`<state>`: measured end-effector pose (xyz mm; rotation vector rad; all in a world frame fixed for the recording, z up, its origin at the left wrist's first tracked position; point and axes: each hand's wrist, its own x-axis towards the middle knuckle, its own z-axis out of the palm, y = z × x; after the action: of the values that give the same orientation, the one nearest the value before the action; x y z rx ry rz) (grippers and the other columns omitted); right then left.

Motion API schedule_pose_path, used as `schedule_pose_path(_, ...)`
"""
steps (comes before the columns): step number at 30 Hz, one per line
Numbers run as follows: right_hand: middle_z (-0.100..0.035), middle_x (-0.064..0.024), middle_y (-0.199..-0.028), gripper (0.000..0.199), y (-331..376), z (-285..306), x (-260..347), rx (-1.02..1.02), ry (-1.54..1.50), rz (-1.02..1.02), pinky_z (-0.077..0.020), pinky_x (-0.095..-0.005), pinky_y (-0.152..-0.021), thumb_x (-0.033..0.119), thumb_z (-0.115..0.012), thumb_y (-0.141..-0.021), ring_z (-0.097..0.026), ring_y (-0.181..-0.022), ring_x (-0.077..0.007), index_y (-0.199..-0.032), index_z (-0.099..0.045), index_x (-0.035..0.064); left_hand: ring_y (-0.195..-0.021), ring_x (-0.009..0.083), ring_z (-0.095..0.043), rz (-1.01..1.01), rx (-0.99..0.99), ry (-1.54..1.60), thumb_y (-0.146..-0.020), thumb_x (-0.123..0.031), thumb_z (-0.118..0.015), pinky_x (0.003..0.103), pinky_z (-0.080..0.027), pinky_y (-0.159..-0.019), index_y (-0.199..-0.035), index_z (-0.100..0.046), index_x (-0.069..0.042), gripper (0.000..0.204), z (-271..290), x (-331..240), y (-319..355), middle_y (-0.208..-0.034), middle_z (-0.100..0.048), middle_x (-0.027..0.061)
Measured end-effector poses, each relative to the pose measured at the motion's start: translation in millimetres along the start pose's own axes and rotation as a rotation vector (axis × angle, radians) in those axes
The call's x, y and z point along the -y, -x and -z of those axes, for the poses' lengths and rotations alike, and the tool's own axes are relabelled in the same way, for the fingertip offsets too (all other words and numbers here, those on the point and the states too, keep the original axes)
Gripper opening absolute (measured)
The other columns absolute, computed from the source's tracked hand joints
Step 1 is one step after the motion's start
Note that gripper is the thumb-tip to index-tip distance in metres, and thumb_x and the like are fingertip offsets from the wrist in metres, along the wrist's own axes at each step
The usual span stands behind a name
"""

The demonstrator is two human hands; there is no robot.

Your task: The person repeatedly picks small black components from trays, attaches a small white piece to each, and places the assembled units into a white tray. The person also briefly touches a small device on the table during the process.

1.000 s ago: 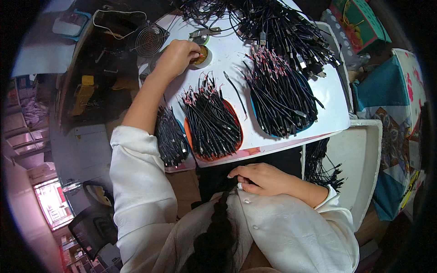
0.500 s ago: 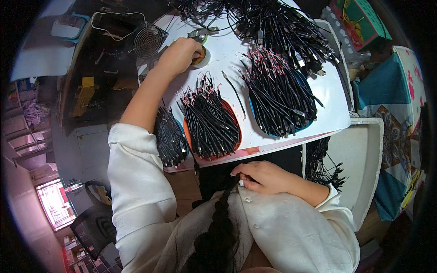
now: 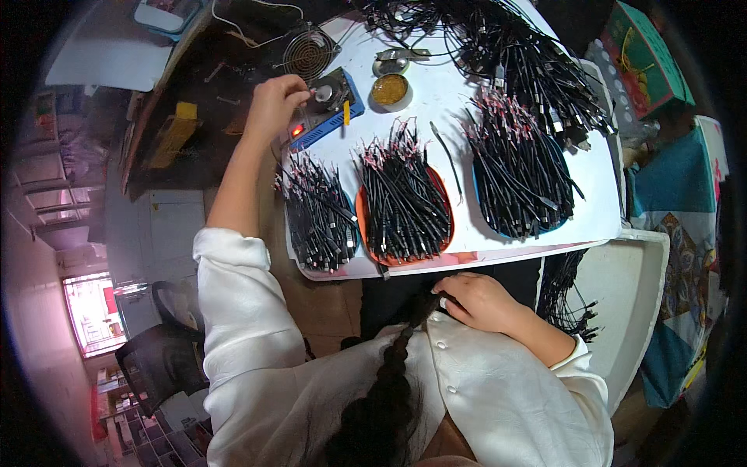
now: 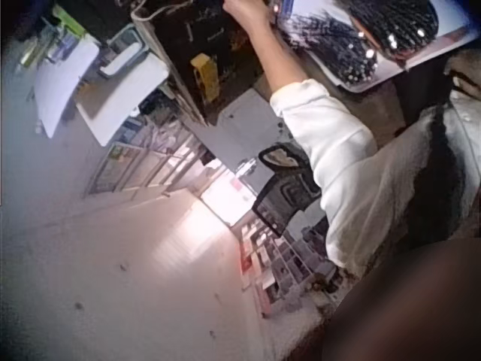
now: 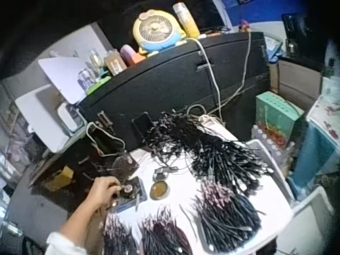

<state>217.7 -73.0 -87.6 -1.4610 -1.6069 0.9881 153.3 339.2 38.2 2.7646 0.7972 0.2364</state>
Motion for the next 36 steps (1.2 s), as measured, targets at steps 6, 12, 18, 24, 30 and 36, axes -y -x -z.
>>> schedule_pose_path(6, -0.065, -0.0159, -0.085, 0.022, -4, -2, 0, -0.005, 0.009, -0.033, -0.0509, -0.0427, -0.075, 0.013, -0.059, -0.084, -0.064, -0.081, -0.0334, -0.104, -0.058, 0.0045, -0.066, 0.0197, -0.066, 0.080, 0.082, -0.026, -0.081, -0.006, -0.067, 0.032, -0.050, -0.063, -0.085, -0.065, 0.002, 0.009, -15, 18, -1, -0.070, -0.066, 0.0119)
schedule_pose_path(12, -0.065, -0.0173, -0.085, 0.022, -7, -2, -1, 0.016, 0.004, -0.053, -0.0516, -0.0430, -0.073, 0.013, -0.059, -0.085, -0.064, -0.079, -0.0343, -0.104, -0.058, 0.0029, -0.065, 0.0265, -0.065, -0.012, 0.101, -0.169, -0.081, -0.006, -0.068, 0.035, -0.048, -0.060, -0.086, -0.064, 0.002, 0.011, -14, 15, -6, -0.070, -0.065, 0.0157)
schedule_pose_path(18, -0.065, -0.0181, -0.087, 0.023, -7, -1, -2, 0.016, 0.004, -0.046, -0.0517, -0.0431, -0.074, 0.012, -0.058, -0.085, -0.064, -0.080, -0.0346, -0.105, -0.057, 0.0028, -0.072, 0.0350, -0.065, -0.008, 0.188, -0.289, -0.078, -0.005, -0.070, 0.042, -0.048, -0.065, -0.084, -0.063, 0.002, 0.012, -13, 9, -18, -0.074, -0.064, 0.0208)
schedule_pose_path(24, -0.064, -0.0178, -0.087, 0.022, -4, 0, -1, 0.011, 0.004, -0.062, -0.0509, -0.0441, -0.074, 0.013, -0.058, -0.085, -0.064, -0.081, -0.0348, -0.105, -0.057, 0.0037, -0.073, 0.0356, -0.065, -0.065, 0.236, -0.409, -0.077, -0.004, -0.070, 0.042, -0.048, -0.064, -0.084, -0.062, 0.003, 0.012, -13, 8, -27, -0.072, -0.063, 0.0210)
schedule_pose_path(30, -0.063, -0.0173, -0.087, 0.020, 1, -6, -1, -0.065, 0.016, -0.005, -0.0504, -0.0430, -0.077, 0.011, -0.060, -0.083, -0.062, -0.084, -0.0349, -0.101, -0.058, 0.0030, -0.074, 0.0376, -0.064, -0.048, 0.172, -0.375, -0.077, -0.004, -0.070, 0.042, -0.048, -0.065, -0.086, -0.063, 0.001, 0.012, -8, 0, -19, -0.076, -0.062, 0.0222)
schedule_pose_path(36, -0.064, -0.0159, -0.090, 0.021, 12, 5, 28, -0.145, -0.008, 0.042, -0.0505, -0.0400, -0.076, 0.007, -0.061, -0.081, -0.062, -0.084, -0.0348, -0.101, -0.060, 0.0019, -0.060, 0.0098, -0.061, 0.062, -0.051, 0.244, -0.082, -0.005, -0.065, 0.026, -0.046, -0.056, -0.087, -0.065, 0.003, 0.009, 51, -64, 46, -0.071, -0.067, 0.0077)
